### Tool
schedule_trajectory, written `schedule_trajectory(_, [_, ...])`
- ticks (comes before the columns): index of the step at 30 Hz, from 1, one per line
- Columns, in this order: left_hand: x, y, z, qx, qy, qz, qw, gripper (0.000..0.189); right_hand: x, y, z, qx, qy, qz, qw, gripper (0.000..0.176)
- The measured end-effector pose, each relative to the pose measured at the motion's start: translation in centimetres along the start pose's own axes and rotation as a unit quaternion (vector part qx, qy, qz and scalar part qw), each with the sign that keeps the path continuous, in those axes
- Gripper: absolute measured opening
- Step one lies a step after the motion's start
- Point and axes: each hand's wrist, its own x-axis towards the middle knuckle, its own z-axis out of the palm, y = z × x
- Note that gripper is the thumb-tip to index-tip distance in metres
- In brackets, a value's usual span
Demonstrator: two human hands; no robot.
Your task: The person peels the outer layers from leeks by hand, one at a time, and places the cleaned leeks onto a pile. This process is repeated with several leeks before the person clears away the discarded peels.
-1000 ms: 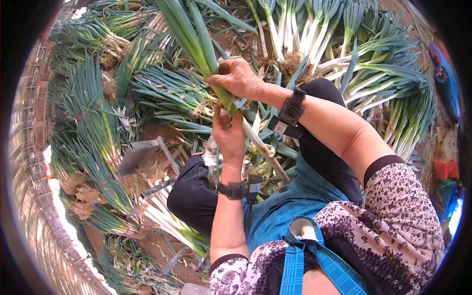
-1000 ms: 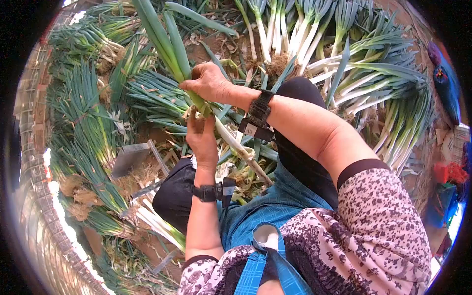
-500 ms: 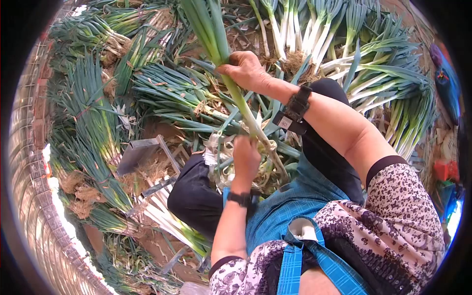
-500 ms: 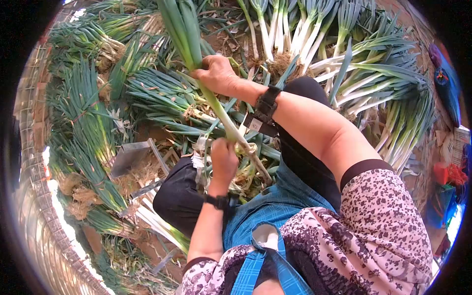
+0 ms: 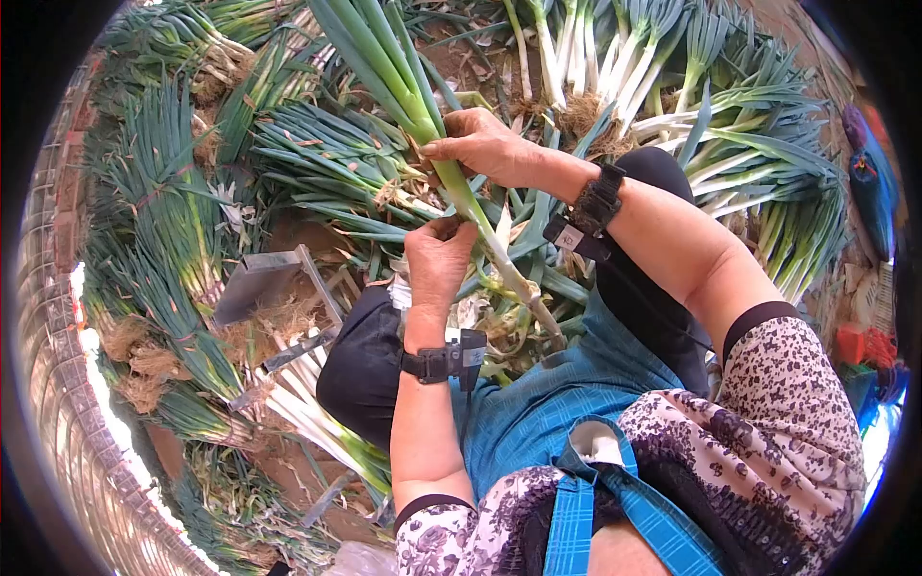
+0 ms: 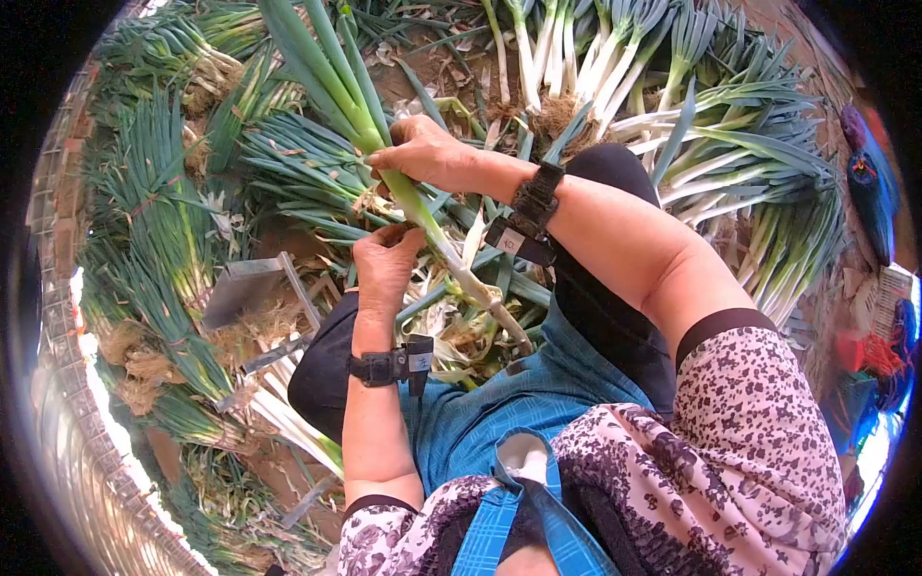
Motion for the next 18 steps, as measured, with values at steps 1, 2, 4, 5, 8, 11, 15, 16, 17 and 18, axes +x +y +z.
schedule_trajectory(1, [-0.1,-0.1,0.0,0.011,-0.005,0.01,1.0,0.025,0.1,0.2,0.1,-0.022,-0.011,-0.009,1.0,0.029])
schedule_trajectory(2, [-0.1,-0.1,0.1,-0.015,-0.002,0.007,1.0,0.022,0.0,0.3,0.1,-0.024,-0.01,-0.008,1.0,0.026])
schedule_trajectory(4, [0.1,-0.1,0.3,0.049,0.012,0.033,0.998,0.022,0.0,0.7,0.6,0.018,-0.016,0.002,1.0,0.025])
schedule_trajectory(5, [0.2,-0.1,0.5,0.115,0.021,0.06,0.991,0.022,0.0,0.8,0.8,0.061,-0.018,0.011,0.998,0.024])
schedule_trajectory(8, [0.5,-0.4,1.7,0.226,0.097,0.102,0.964,0.022,-0.6,-0.1,1.2,0.019,-0.001,0.006,1.0,0.02])
schedule_trajectory(11, [0.3,-1.2,2.5,0.253,0.135,0.134,0.948,0.023,-0.9,-0.3,0.9,-0.012,0.005,0.044,0.999,0.023])
schedule_trajectory(15, [0.3,-3.0,2.2,0.074,0.124,0.102,0.984,0.022,-1.3,-0.4,0.6,0.066,-0.02,0.043,0.997,0.026])
schedule_trajectory(16, [-0.1,-3.8,1.9,-0.099,0.083,-0.02,0.991,0.018,-1.4,-0.5,0.7,0.15,-0.04,0.049,0.987,0.027])
schedule_trajectory(17, [-0.3,-4.6,1.7,-0.269,0.038,-0.141,0.952,0.016,-1.4,-0.7,0.6,0.231,-0.061,0.054,0.969,0.028])
schedule_trajectory(18, [-0.7,-4.6,2.5,-0.317,0.075,-0.226,0.918,0.014,-1.4,-1.1,0.1,0.278,-0.119,0.052,0.952,0.032])
